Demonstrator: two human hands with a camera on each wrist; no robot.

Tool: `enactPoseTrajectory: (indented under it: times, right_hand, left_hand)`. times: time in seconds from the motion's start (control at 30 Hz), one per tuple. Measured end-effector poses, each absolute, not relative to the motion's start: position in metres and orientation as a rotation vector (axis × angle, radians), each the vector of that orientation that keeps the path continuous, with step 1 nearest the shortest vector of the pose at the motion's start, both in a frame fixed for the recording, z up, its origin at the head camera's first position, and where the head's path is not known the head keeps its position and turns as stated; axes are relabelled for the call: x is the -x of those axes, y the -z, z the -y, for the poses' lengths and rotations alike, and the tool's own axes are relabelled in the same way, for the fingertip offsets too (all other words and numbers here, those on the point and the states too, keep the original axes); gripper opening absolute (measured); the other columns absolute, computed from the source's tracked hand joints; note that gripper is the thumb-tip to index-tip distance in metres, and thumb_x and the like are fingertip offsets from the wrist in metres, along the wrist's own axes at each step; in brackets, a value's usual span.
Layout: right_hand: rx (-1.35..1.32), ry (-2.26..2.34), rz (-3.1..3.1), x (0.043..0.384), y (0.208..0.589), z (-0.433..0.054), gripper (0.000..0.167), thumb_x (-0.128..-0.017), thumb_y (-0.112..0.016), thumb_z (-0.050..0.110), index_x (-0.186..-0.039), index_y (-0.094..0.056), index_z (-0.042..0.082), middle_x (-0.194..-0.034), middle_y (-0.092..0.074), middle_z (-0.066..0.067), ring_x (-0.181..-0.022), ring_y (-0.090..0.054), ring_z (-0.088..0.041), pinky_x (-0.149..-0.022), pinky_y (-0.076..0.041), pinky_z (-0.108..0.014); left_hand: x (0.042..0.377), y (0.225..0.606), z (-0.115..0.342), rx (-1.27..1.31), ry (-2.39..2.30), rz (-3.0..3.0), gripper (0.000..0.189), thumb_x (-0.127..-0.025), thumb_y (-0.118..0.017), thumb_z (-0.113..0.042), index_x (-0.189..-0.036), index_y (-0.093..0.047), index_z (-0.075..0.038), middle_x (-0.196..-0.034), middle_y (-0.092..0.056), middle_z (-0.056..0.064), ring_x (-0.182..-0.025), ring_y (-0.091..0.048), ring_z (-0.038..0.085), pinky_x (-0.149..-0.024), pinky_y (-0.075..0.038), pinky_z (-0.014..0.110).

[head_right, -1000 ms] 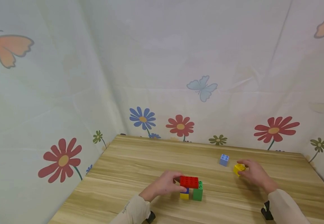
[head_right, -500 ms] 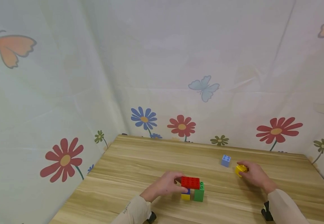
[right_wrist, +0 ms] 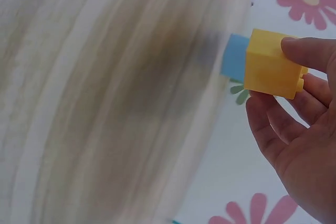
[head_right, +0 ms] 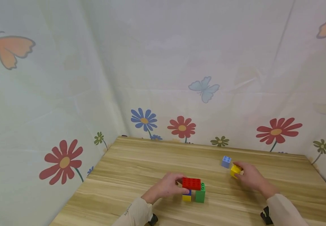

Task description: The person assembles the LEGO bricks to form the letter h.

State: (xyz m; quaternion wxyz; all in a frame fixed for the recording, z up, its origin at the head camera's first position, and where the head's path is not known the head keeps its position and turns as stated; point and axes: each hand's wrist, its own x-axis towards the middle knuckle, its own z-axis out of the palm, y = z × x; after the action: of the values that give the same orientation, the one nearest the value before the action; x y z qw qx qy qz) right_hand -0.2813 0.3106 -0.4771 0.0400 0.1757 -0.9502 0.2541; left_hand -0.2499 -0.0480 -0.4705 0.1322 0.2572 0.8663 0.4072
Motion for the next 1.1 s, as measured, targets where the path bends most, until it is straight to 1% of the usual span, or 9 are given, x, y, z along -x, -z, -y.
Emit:
enactPoseTrajectory:
  times: [0.1,0.33,0.57,0.73,0.97,1.1]
  right_hand:
    - [-0.575,-0.789,2.889,0.277,0.472,-0.303,0.044,-0.084,-0.068,0.006,-0.122,-0.053,-0.012,-0.107,-0.061,-0.021,-0.092,-0.058,-0.031,-0.073,-0.052,-0.045]
    - [-0.604,-0.778,2.854,0.268,0.464,-0.289,0.042,-0.083,-0.068,0.003,-0.121,-0.056,-0.007,-0.107,-0.062,-0.016,-0.091,-0.058,-0.027,-0.072,-0.053,-0.041]
    - [-0.672,-0.715,2.826,0.259,0.452,-0.273,0.041,-0.081,-0.070,0.004,-0.120,-0.058,-0.004,-0.111,-0.062,-0.019,-0.091,-0.058,-0.026,-0.070,-0.052,-0.038]
    - [-0.754,-0.695,2.769,0.253,0.444,-0.262,0.041,-0.081,-0.070,0.003,-0.120,-0.059,-0.001,-0.114,-0.062,-0.020,-0.093,-0.060,-0.027,-0.068,-0.052,-0.032]
    - [-0.849,-0.670,2.705,0.245,0.435,-0.247,0.043,-0.081,-0.071,0.004,-0.122,-0.058,-0.001,-0.114,-0.063,-0.015,-0.091,-0.059,-0.023,-0.068,-0.051,-0.029]
    - [-0.843,-0.670,2.724,0.240,0.429,-0.239,0.044,-0.083,-0.069,0.006,-0.125,-0.057,0.001,-0.115,-0.062,-0.012,-0.091,-0.058,-0.019,-0.070,-0.051,-0.029]
  left_hand:
    - [0.250,0.470,0.047,-0.724,-1.181,-2.511,0.026,-0.081,-0.075,-0.035,-0.104,-0.067,-0.025,-0.090,-0.061,-0.018,-0.081,-0.054,0.002,-0.072,-0.045,0.023]
    - [0.250,0.469,0.047,-0.669,-1.190,-2.497,0.029,-0.082,-0.074,-0.035,-0.107,-0.066,-0.024,-0.091,-0.060,-0.016,-0.080,-0.053,0.004,-0.070,-0.045,0.024]
    - [0.250,0.470,0.046,-0.661,-1.209,-2.488,0.027,-0.082,-0.074,-0.033,-0.106,-0.066,-0.025,-0.091,-0.060,-0.016,-0.080,-0.054,0.005,-0.071,-0.045,0.024]
    - [0.250,0.469,0.045,-0.658,-1.223,-2.477,0.026,-0.081,-0.075,-0.032,-0.105,-0.066,-0.026,-0.092,-0.060,-0.016,-0.081,-0.054,0.005,-0.072,-0.046,0.024]
    - [0.252,0.471,0.045,-0.674,-1.237,-2.467,0.025,-0.081,-0.076,-0.031,-0.104,-0.066,-0.026,-0.091,-0.060,-0.016,-0.082,-0.054,0.005,-0.073,-0.045,0.025]
    - [0.253,0.471,0.046,-0.685,-1.232,-2.463,0.025,-0.081,-0.076,-0.031,-0.103,-0.066,-0.026,-0.092,-0.060,-0.016,-0.082,-0.054,0.004,-0.074,-0.045,0.025]
